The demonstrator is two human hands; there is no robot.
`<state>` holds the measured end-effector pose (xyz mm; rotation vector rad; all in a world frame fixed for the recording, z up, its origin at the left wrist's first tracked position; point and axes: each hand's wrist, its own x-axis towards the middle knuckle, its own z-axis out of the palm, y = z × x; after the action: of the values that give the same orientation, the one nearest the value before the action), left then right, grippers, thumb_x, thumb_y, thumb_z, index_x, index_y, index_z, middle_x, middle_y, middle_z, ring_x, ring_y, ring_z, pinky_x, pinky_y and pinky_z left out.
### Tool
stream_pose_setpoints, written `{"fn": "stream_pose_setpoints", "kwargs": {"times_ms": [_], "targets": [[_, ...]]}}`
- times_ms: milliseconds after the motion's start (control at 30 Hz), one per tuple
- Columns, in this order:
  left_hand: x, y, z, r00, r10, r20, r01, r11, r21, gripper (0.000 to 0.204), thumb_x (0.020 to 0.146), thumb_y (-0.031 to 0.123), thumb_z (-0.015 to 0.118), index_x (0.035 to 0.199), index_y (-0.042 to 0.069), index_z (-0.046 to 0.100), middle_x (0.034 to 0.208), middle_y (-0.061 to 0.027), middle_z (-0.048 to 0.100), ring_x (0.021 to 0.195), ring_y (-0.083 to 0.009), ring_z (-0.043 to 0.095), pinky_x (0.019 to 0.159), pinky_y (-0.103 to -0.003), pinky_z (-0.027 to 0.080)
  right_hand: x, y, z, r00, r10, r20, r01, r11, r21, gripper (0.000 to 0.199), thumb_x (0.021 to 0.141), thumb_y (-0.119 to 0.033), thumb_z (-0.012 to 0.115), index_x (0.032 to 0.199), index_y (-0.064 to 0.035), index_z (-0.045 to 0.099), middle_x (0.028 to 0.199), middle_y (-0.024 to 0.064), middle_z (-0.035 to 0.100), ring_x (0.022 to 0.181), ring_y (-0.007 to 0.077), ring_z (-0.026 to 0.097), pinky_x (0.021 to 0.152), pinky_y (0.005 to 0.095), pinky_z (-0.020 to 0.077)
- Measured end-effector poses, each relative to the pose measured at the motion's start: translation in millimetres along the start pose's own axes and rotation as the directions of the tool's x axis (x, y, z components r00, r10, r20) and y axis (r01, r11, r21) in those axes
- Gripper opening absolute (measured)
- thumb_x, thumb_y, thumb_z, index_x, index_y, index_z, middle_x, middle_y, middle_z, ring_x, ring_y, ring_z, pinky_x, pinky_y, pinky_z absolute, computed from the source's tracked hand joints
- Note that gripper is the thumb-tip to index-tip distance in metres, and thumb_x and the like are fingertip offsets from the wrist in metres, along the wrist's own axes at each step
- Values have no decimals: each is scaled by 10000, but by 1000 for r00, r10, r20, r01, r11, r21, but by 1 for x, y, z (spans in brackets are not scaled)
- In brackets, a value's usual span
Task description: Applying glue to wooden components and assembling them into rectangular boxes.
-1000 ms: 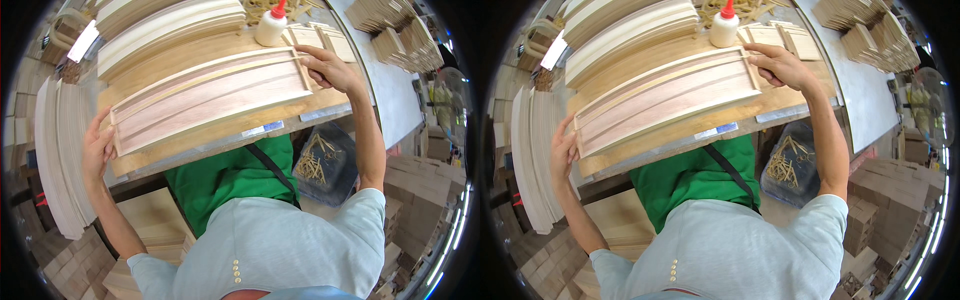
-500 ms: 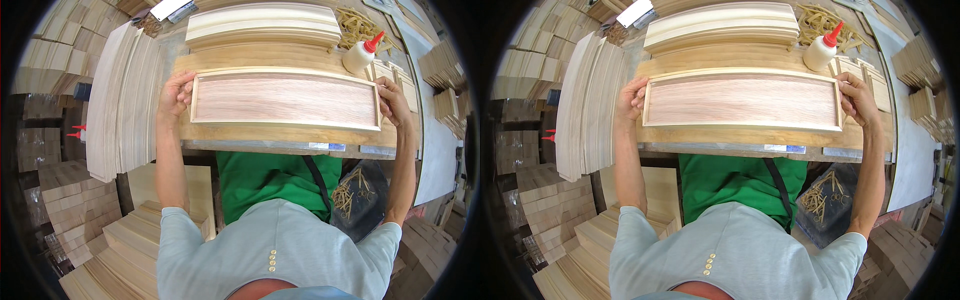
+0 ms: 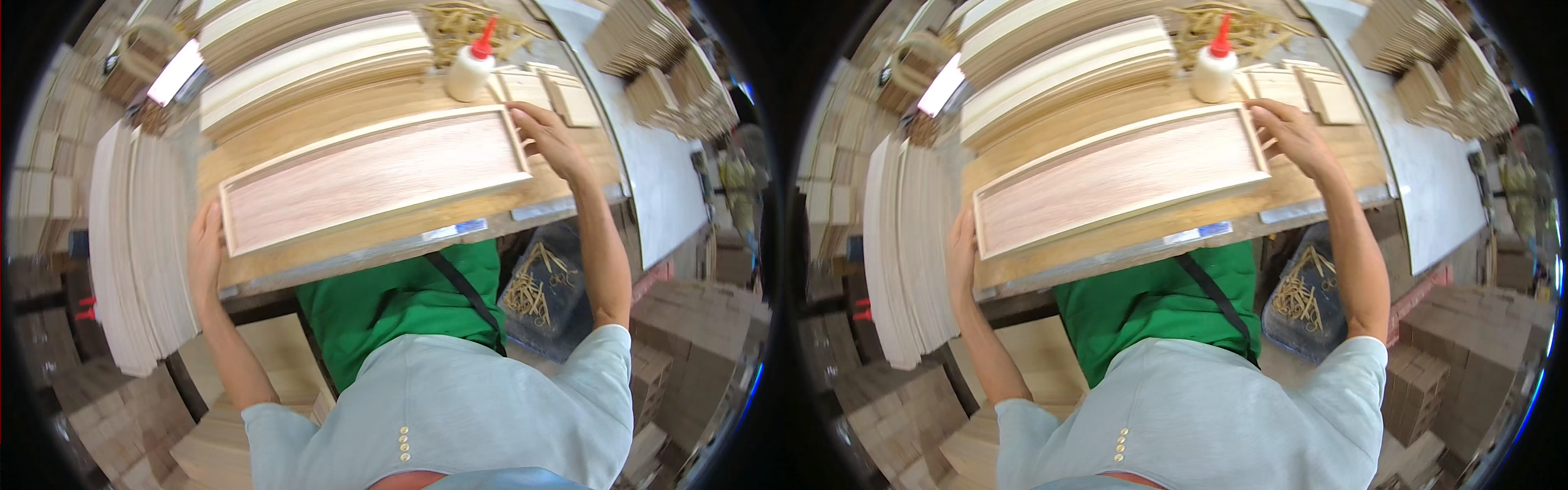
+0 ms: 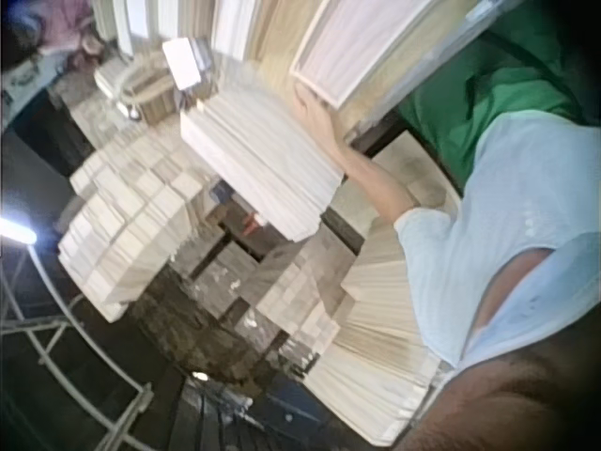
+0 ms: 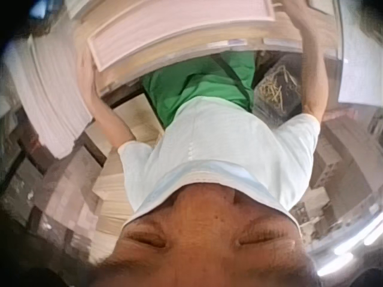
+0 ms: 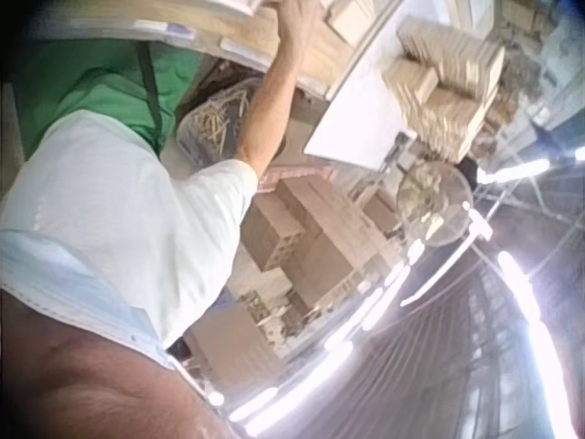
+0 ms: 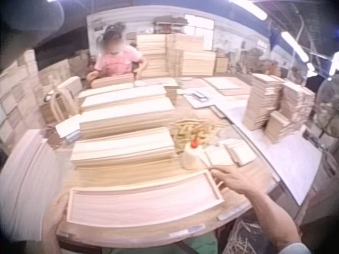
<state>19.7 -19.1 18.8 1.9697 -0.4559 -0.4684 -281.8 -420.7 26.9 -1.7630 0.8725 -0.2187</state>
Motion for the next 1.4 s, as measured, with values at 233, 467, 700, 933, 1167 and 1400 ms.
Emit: {"fn": "stream_pose_setpoints", "kwargs": {"times_ms": [233,467,700,933,1167,1400], "targets": [[-13,-13,-6,942,-122,314,201,952,-233,494,999,389,385,1336,33,457,1093,-85,607,916,-134,602,660,-263,516,-18,-3,-5,977,177,122,-173,984,-37,590,960,-505,405,1224,5,540,930,87,617,675,115,604,548,256,539],[-26,-2,-14,994,-3,111,35,957,-288,501,997,381,399,1324,3,443,1224,-112,542,1121,-183,520,942,-362,436,-28,5,-14,987,36,154,-65,980,188,622,960,-523,382,1234,18,517,1139,175,563,884,198,629,731,313,536],[-29,-45,-19,940,342,5,-268,744,-612,486,983,390,425,1288,11,441,1274,-115,501,1222,-224,443,1055,-413,314,-43,22,5,926,-372,-69,359,806,471,539,979,-453,385,1286,-13,439,1355,138,450,1237,211,439,1020,372,350],[-38,-18,31,974,225,13,-201,894,-401,613,978,410,413,1396,-23,297,1422,-165,345,1323,-258,339,1103,-405,256,-49,33,26,976,-167,-136,206,908,365,444,948,-373,510,1215,-19,538,1179,73,576,1137,172,510,973,310,387],[-40,-15,29,984,144,101,-86,894,-440,681,969,413,428,1455,-4,195,1504,-142,233,1387,-263,229,1129,-397,201,-58,14,28,987,-147,-70,160,957,241,456,918,-309,574,1249,0,512,1171,92,579,1108,170,520,953,315,401],[-25,10,14,940,319,117,-287,930,-228,713,889,281,567,1457,23,222,1501,-159,243,1394,-258,216,1137,-401,179,-25,-5,19,964,-255,-75,255,967,-10,763,824,-388,647,1416,-22,334,1372,213,427,1244,290,457,1022,390,377]]}}
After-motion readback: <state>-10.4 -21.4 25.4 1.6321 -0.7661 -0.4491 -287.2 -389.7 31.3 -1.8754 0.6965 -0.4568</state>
